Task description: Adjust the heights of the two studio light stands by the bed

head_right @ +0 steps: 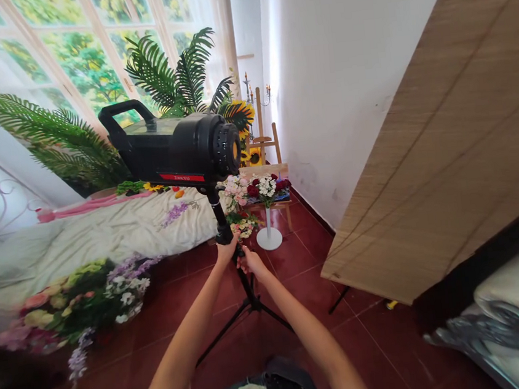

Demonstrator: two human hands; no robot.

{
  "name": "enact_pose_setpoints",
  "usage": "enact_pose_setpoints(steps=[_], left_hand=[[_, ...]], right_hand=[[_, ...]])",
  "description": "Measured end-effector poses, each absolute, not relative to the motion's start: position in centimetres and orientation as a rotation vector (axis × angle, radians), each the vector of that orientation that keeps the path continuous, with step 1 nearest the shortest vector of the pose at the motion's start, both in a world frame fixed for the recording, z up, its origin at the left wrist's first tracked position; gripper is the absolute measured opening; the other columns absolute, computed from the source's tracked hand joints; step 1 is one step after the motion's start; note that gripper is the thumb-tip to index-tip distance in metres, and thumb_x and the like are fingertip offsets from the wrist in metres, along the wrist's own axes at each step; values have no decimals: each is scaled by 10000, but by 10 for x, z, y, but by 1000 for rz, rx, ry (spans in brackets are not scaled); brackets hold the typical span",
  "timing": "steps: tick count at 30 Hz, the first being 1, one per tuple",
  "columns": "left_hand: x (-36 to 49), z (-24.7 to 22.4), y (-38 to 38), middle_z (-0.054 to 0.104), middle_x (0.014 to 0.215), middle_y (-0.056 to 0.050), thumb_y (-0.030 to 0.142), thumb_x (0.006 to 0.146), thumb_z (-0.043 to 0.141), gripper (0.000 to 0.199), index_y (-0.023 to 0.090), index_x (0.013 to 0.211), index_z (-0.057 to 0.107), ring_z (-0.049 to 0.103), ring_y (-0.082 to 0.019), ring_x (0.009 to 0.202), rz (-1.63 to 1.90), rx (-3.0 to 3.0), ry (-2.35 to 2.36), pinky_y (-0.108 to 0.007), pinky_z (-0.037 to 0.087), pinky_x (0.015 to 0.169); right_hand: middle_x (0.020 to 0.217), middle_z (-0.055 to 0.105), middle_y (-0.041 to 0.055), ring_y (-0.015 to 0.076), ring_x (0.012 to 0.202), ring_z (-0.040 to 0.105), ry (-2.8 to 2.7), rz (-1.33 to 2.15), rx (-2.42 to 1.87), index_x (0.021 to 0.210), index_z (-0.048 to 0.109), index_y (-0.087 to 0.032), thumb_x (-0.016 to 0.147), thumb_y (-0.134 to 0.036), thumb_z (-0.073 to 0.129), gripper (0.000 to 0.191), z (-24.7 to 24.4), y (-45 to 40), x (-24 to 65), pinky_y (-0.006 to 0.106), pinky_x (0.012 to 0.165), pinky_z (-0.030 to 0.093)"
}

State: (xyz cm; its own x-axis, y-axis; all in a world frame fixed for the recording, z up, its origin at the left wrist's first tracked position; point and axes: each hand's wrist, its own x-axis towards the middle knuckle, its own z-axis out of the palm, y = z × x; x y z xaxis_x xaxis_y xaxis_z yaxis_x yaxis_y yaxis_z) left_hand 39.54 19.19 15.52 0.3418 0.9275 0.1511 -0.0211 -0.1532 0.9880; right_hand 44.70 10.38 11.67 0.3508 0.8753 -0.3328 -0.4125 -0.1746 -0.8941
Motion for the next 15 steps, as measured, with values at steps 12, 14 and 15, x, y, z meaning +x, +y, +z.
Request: enact_pose_setpoints(steps=[12, 14, 15], left_hand=[[396, 143, 201, 511, 520, 9, 366, 626, 632, 243, 156, 560, 529, 470, -95, 484, 1042, 1569, 870, -223, 382, 501], [396, 138, 204, 527, 536, 1, 364, 620, 641, 236, 153, 578, 544, 489, -102, 501, 1041, 1564, 868, -225, 396, 514], [396, 135, 205, 531, 542, -1, 365, 618, 643, 236, 151, 586, 551, 495, -104, 510, 1046, 1557, 870, -224, 400, 518]], right_hand=[[475, 457, -33, 69, 387, 359, -160, 1572, -849, 580, 380, -189, 880, -344, 326, 342, 114, 92, 433, 176, 403, 248], [496, 497, -9, 87, 392, 378, -310, 1385, -1210, 607, 441, -191, 889, -484, 248, 450, 112, 88, 434, 197, 408, 257], [508, 514, 1, 99, 410, 405, -414, 1218, -1396, 622, 472, -192, 881, -540, 212, 505, 112, 85, 435, 209, 426, 278]])
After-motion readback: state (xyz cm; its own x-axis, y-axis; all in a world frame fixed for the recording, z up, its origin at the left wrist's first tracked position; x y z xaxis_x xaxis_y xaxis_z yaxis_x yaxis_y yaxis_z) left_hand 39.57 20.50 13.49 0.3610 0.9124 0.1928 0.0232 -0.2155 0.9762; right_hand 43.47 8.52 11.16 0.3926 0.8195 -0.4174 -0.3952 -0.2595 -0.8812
